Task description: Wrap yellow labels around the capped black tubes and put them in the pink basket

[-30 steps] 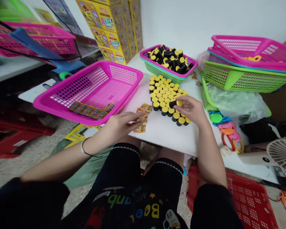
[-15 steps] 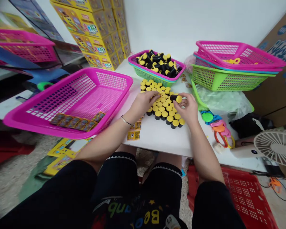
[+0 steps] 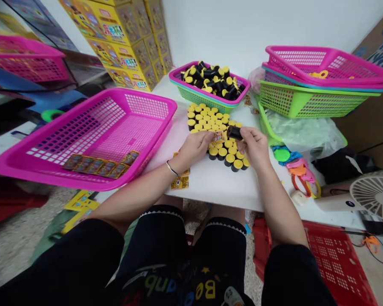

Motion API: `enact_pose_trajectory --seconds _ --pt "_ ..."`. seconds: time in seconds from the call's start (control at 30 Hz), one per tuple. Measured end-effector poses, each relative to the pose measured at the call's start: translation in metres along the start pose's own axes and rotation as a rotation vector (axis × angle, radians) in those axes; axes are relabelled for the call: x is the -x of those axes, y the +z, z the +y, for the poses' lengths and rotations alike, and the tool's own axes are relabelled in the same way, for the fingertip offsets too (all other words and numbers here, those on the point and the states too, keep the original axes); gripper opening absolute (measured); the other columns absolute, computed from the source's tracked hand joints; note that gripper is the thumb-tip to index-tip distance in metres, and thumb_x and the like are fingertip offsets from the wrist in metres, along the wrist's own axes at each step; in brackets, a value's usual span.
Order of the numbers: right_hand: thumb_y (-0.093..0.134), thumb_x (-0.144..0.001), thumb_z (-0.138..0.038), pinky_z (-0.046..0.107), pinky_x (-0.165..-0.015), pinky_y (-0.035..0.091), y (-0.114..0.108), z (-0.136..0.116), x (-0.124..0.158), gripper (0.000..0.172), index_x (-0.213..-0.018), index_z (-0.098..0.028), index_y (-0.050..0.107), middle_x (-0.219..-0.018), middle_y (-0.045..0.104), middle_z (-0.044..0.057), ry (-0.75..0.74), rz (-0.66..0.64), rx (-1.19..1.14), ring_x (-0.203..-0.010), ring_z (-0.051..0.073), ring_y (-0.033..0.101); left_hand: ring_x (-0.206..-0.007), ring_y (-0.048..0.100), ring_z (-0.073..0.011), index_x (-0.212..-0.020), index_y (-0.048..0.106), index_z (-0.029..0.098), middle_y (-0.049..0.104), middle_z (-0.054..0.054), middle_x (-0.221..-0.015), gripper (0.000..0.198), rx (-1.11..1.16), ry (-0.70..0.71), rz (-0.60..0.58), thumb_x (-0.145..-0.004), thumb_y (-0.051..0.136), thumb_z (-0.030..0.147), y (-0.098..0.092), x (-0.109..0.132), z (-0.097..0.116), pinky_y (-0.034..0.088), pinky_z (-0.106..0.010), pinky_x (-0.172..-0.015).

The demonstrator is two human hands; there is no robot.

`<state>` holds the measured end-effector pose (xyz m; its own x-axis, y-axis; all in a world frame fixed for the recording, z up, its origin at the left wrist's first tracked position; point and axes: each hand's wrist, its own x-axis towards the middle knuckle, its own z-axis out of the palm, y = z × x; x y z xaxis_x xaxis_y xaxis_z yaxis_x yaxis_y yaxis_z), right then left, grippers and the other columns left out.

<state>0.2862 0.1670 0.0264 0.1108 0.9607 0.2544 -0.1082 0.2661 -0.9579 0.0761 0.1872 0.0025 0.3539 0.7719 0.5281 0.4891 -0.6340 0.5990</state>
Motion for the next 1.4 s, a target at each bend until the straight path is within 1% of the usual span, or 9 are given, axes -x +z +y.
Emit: enact_pose_trajectory --seconds 0.13,0.27,0.53,0.67,0.83,0.97,1.2,1.3,1.4 --pt "0.087 -0.06 -0.065 0.019 -0.03 0.029 0.009 -0.004 0.008 0.051 -0.074 -0.021 0.066 -0.055 0.063 -0.004 0.061 -0.023 0.019 -0.034 0.006 0.044 -0.068 0.059 -0.0158 -0.07 0.057 0.018 0.062 -0.006 -0.069 0.072 0.128 0.005 0.101 -0.102 0.016 0.067 0.005 0.003 0.002 0.044 -0.029 -0.066" --pt "0.086 -0.064 -0.063 0.02 -0.031 0.031 0.006 -0.005 0.01 0.047 -0.075 -0.02 0.069 -0.054 0.063 -0.003 0.063 -0.074 0.072 -0.034 0.007 0.046 -0.069 0.059 -0.0149 -0.081 0.068 0.015 0.062 -0.005 -0.071 0.074 0.22 0.018 0.144 -0.102 0.019 0.067 0.005 0.004 0.003 0.045 -0.028 -0.066" --pt "0.085 -0.065 -0.063 0.02 -0.031 0.03 -0.004 -0.006 0.005 0.048 -0.075 -0.019 0.069 -0.049 0.06 -0.004 0.018 -0.109 0.164 -0.032 0.007 0.044 -0.061 0.054 -0.0135 -0.132 0.067 0.013 0.056 -0.002 -0.067 0.078 0.495 0.082 -0.081 -0.1 0.027 0.071 0.006 0.003 0.0 0.044 -0.027 -0.061" --pt "0.082 -0.063 -0.07 0.02 -0.027 0.02 0.0 -0.008 0.006 0.055 -0.064 -0.019 0.062 -0.041 0.053 -0.005 0.151 -0.099 0.166 -0.027 0.005 0.036 -0.062 0.054 -0.0139 -0.141 0.061 0.016 0.061 -0.004 -0.074 0.078 0.497 0.13 -0.115 -0.099 0.025 0.071 0.009 0.003 -0.002 0.045 -0.027 -0.062" --pt "0.078 -0.064 -0.075 0.021 -0.028 0.016 0.001 -0.008 0.007 0.059 -0.059 -0.02 0.059 -0.033 0.044 -0.006 0.215 -0.096 0.288 -0.025 0.006 0.031 -0.088 0.064 -0.017 -0.143 0.059 0.02 0.073 -0.008 -0.098 0.064 0.351 0.235 -0.136 -0.102 0.034 0.063 0.012 0.0 -0.004 0.051 -0.029 -0.084" --pt "0.07 -0.07 -0.078 0.023 -0.033 0.024 0.0 -0.005 0.009 0.061 -0.055 -0.021 0.056 -0.036 0.048 -0.004 0.115 -0.076 0.489 -0.03 0.008 0.037 -0.096 0.067 -0.0156 -0.151 0.049 0.021 0.073 -0.008 -0.12 0.06 0.305 0.179 -0.115 -0.097 0.059 0.046 0.015 0.0 -0.006 0.052 -0.026 -0.087" --pt "0.063 -0.076 -0.078 0.029 -0.05 0.039 0.006 0.004 0.017 0.063 -0.053 -0.021 0.053 -0.047 0.051 -0.001 -0.244 -0.081 0.938 -0.045 0.011 0.044 -0.092 0.069 -0.0142 -0.151 0.049 0.026 0.075 -0.005 -0.109 0.064 0.174 0.249 -0.181 -0.09 0.07 0.025 0.019 0.005 -0.009 0.052 -0.025 -0.086" --pt "0.046 -0.093 -0.069 0.035 -0.068 0.053 0.006 0.004 0.019 0.055 -0.083 -0.021 0.07 -0.076 0.07 0.008 -0.398 -0.045 0.892 -0.067 0.019 0.063 -0.09 0.068 -0.0144 -0.152 0.046 0.026 0.074 -0.006 -0.11 0.068 0.187 0.146 -0.086 -0.089 0.071 0.028 0.017 0.004 -0.004 0.051 -0.026 -0.085" --pt "0.051 -0.094 -0.059 0.046 -0.095 0.056 0.007 0.007 0.02 0.047 -0.12 -0.023 0.065 -0.118 0.07 0.014 -0.575 -0.132 0.86 -0.108 0.028 0.067 -0.075 0.063 -0.0121 -0.155 0.042 0.024 0.074 -0.003 -0.097 0.076 0.249 0.009 0.038 -0.087 0.074 0.035 0.011 0.002 0.001 0.048 -0.024 -0.074"
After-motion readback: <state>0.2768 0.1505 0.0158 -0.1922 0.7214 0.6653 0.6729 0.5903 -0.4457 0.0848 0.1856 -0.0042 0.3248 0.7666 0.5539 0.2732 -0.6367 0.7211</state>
